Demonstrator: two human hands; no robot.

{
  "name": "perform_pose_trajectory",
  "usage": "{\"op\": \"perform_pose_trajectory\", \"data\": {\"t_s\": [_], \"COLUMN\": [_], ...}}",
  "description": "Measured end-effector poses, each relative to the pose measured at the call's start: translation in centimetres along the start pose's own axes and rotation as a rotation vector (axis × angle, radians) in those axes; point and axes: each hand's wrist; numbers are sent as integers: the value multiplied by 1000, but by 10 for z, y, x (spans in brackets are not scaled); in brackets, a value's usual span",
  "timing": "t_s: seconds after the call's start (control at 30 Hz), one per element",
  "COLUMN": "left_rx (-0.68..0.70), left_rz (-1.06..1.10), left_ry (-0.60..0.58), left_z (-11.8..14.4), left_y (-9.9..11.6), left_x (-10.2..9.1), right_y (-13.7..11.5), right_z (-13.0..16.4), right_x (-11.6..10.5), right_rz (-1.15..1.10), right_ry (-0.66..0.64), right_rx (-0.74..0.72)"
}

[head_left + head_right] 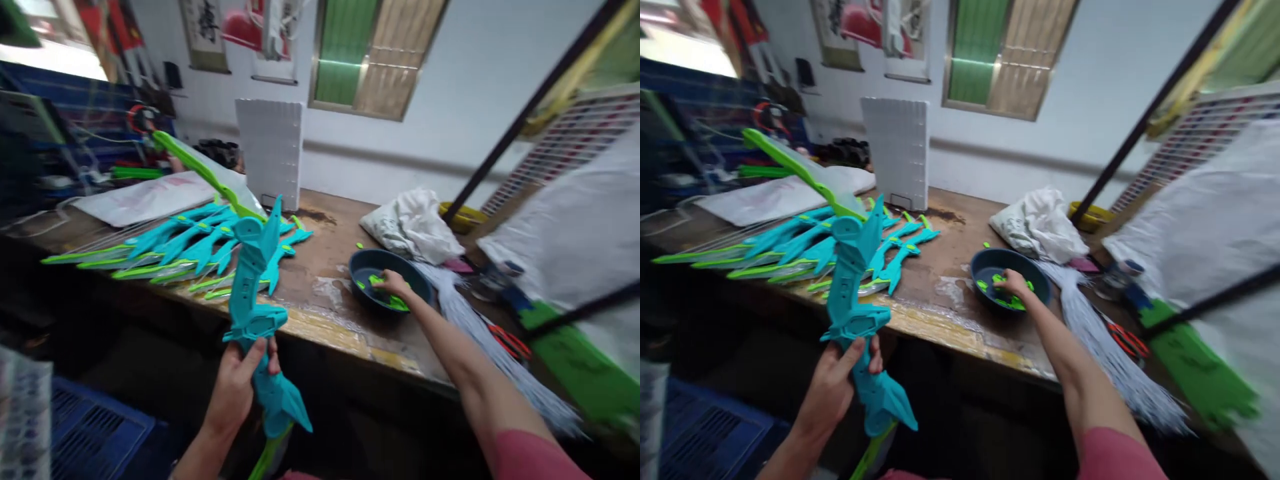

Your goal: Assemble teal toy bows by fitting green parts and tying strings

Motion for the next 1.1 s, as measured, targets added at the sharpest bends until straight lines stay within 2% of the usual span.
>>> {"op": "perform_pose_trajectory", "data": {"t_s": [0.1,0.2,0.4,0.53,0.6,0.7,0.9,1.0,1.1], "left_rx": [-56,-93,-143,-123,-117,-131,-152,-158,-171], "left_rz": [37,20,-41,-45,-40,-39,-41,-18,2], "left_ry": [12,13,19,-13,-24,-12,28,23,12], "left_z": [-2,-3,-8,-15,-17,-18,-19,-21,-23], "left_y": [-5,-12,-21,-24,-25,-26,-27,-27,-28], "left_x": [1,3,10,17,19,19,14,13,13], "right_y": [2,2,-18,-36,-37,-26,1,-3,-13], "right_z": [6,13,39,52,52,44,38,44,48], "right_x": [7,11,7,4,4,2,3,5,0], "right_rz": [-57,-122,-193,-195,-179,-152,-207,-302,-398], "right_ry": [-56,-68,56,144,170,162,22,-9,22], "right_rx": [-7,-75,-240,-278,-257,-180,-40,-13,-12]}}
Point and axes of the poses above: each hand's wrist, its own z-axis away from the middle knuckle, its own x-axis out of the palm, y = z × x
